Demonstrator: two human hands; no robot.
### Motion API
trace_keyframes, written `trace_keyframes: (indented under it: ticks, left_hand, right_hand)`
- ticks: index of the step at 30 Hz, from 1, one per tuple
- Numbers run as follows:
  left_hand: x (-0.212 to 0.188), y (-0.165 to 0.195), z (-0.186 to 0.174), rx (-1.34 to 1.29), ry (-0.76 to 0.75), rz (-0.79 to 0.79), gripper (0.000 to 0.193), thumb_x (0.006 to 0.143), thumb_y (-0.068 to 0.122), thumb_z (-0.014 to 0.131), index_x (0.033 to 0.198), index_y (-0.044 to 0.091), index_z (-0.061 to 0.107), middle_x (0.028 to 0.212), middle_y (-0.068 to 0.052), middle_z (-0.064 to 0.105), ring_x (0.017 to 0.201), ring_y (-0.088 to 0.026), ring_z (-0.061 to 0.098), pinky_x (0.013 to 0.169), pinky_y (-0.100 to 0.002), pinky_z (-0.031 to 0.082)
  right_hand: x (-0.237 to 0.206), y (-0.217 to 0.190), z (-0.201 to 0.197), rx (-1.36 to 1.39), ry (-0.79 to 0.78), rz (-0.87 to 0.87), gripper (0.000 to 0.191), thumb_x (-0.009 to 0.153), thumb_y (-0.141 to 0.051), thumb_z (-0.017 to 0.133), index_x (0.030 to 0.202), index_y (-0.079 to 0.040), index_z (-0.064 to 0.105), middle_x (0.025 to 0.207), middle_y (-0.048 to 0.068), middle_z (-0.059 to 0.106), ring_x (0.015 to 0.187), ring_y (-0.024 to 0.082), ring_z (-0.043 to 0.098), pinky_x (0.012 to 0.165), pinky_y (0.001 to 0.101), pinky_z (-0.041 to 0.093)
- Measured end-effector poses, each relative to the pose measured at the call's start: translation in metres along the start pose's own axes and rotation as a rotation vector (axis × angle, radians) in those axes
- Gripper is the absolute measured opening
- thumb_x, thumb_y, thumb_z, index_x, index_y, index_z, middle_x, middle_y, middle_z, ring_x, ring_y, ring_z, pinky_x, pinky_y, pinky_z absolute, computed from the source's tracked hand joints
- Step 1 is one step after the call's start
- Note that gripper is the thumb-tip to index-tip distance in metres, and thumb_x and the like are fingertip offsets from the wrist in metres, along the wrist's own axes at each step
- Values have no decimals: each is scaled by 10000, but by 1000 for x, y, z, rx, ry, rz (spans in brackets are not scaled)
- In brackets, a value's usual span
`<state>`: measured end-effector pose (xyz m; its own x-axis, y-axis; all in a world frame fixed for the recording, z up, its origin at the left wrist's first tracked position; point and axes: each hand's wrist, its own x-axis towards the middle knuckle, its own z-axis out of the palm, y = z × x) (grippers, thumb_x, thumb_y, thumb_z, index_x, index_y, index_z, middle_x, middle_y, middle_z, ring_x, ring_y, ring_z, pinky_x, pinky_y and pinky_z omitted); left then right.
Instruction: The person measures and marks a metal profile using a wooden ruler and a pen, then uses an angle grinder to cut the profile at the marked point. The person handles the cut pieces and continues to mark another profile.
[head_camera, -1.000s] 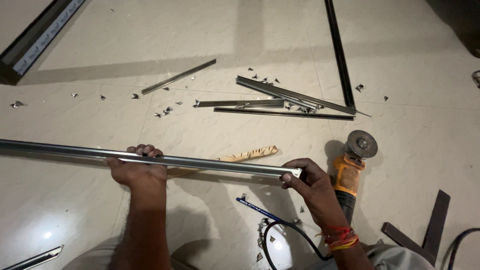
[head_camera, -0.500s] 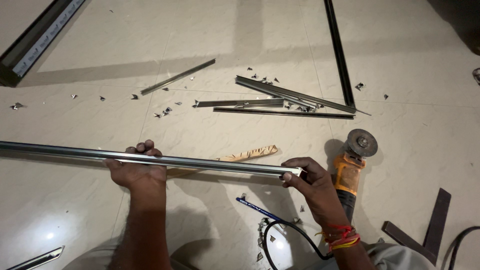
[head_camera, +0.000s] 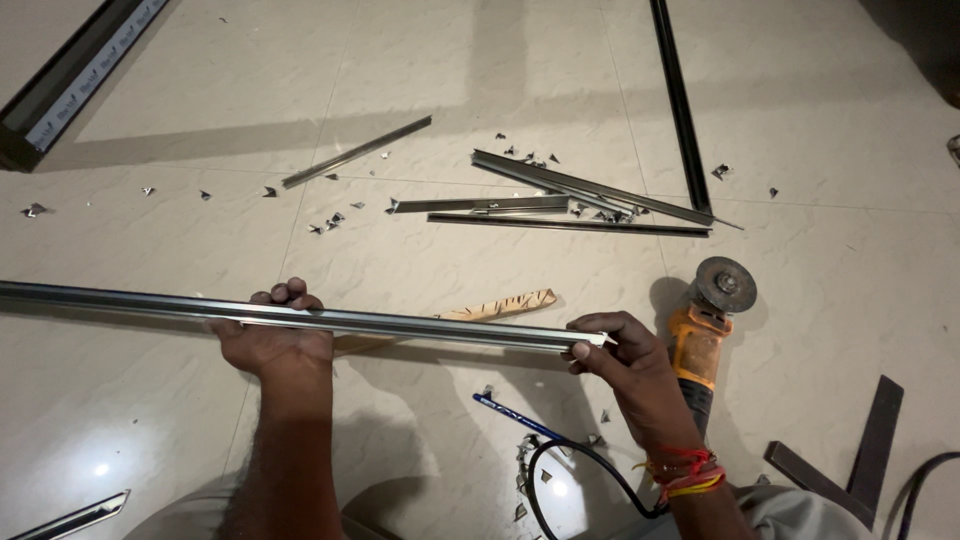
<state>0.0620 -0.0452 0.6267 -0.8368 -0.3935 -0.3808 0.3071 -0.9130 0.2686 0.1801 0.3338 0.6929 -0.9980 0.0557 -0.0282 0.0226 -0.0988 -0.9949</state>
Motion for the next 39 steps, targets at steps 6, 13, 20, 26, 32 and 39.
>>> trace_keyframes:
  ticks: [6, 13, 20, 26, 32, 39]
  left_hand:
    - [4, 2, -4, -6, 81, 11, 693, 991, 730, 283, 810, 90, 476, 744, -96, 539, 679, -247, 595, 533, -320, 502]
    - [4, 4, -1, 0, 103, 1, 686, 998, 735, 261, 808, 101, 441, 715, -90, 489, 605, -226, 521, 510, -315, 455]
    - [3, 6, 3, 6, 96, -18, 686, 994, 738, 256, 798, 103, 428, 704, -100, 492, 603, -224, 515, 510, -314, 447]
    - [0, 7, 6, 18, 101, -8, 693, 998, 735, 259, 799, 97, 442, 703, -103, 497, 600, -221, 516, 517, -316, 450]
    - [-5, 7, 11, 43, 139, 8, 685, 1002, 735, 265, 811, 101, 438, 703, -93, 498, 606, -214, 526, 519, -308, 460]
    - [-8, 6, 13, 48, 154, 17, 686, 1000, 731, 259, 816, 94, 434, 699, -90, 493, 615, -213, 530, 519, -298, 467]
  right_hand:
    - [-2, 1, 2, 6, -11, 12, 231, 903, -84, 731, 1114, 3, 690, 981, 106, 749, 867, 155, 707, 781, 327, 610]
    - [-5, -11, -1, -142, -14, 47, 349, 857, -47, 754, 1199, -23, 686, 1008, 75, 737, 839, 140, 645, 772, 312, 568]
    - [-7, -22, -28, -152, -9, 69, 399, 815, 33, 761, 1200, 8, 659, 949, 92, 740, 922, 155, 718, 839, 311, 594]
    - [-8, -7, -25, -173, -9, -30, 330, 850, 42, 752, 1170, 33, 671, 936, 82, 725, 896, 146, 728, 810, 286, 618]
    - [-7, -8, -21, -192, -44, -103, 336, 858, 13, 760, 1180, 24, 669, 898, 76, 732, 874, 136, 721, 781, 278, 615]
    - [-10, -13, -19, -331, 21, -41, 288, 837, -12, 787, 1119, 6, 732, 863, 60, 739, 819, 118, 713, 709, 260, 588]
